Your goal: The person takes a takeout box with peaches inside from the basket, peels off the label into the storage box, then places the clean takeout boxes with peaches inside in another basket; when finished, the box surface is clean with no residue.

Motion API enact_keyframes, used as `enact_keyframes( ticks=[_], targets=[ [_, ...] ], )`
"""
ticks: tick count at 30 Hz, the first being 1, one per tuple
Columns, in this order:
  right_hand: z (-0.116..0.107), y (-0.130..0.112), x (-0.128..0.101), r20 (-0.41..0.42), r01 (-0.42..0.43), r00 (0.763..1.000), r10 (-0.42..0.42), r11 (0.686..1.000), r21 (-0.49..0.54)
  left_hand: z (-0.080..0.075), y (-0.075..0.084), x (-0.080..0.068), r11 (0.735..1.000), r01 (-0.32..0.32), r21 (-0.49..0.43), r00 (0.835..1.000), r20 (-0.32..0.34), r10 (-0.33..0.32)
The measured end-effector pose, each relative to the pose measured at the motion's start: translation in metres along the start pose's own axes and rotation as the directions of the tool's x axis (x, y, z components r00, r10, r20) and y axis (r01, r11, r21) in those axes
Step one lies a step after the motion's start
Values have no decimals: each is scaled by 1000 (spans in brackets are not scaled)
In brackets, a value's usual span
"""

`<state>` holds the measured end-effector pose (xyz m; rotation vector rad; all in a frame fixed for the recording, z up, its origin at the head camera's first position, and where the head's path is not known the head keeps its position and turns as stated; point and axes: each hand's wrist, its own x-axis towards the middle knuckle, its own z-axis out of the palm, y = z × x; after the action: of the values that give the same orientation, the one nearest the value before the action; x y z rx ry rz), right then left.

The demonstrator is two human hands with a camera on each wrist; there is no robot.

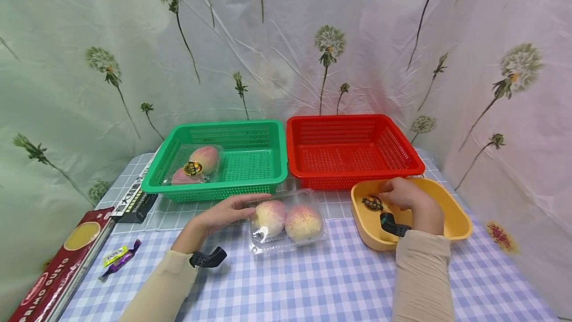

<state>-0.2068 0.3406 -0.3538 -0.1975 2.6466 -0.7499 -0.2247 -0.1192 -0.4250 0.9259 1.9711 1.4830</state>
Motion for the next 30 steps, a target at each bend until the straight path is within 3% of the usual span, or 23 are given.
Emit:
enact_keyframes(
  ticks=[6,10,12,15,17,19,21,27,30],
  targets=[
    [-9,-17,-1,-90,28,996,-28,1000,0,7,7,3,998,9,-56,998,-69,-13],
    [-14,-18,-4,-258,75,964,-57,995,62,13,11,8,988,3,-153,991,-129,-23],
    [-15,-15,-4,-387,91,920,-55,993,76,15,13,11,986,-11,-169,988,-153,-15],
    [-14,-12,-2,-562,78,827,-8,992,101,18,17,12,988,-12,-152,985,-172,-15],
    [-12,-9,2,-637,61,770,31,991,122,19,19,11,991,-1,-136,986,-167,-22],
    [-10,-6,6,-671,50,739,61,988,145,20,22,10,992,19,-122,986,-160,-39],
    [-9,-2,10,-678,37,731,75,988,149,20,23,9,992,42,-115,988,-145,-59],
    [-5,11,16,-660,20,742,117,980,196,19,24,8,983,100,-154,991,-74,-112],
    [-4,17,16,-621,26,771,142,967,253,19,25,7,978,119,-169,992,-22,-125]
  ],
)
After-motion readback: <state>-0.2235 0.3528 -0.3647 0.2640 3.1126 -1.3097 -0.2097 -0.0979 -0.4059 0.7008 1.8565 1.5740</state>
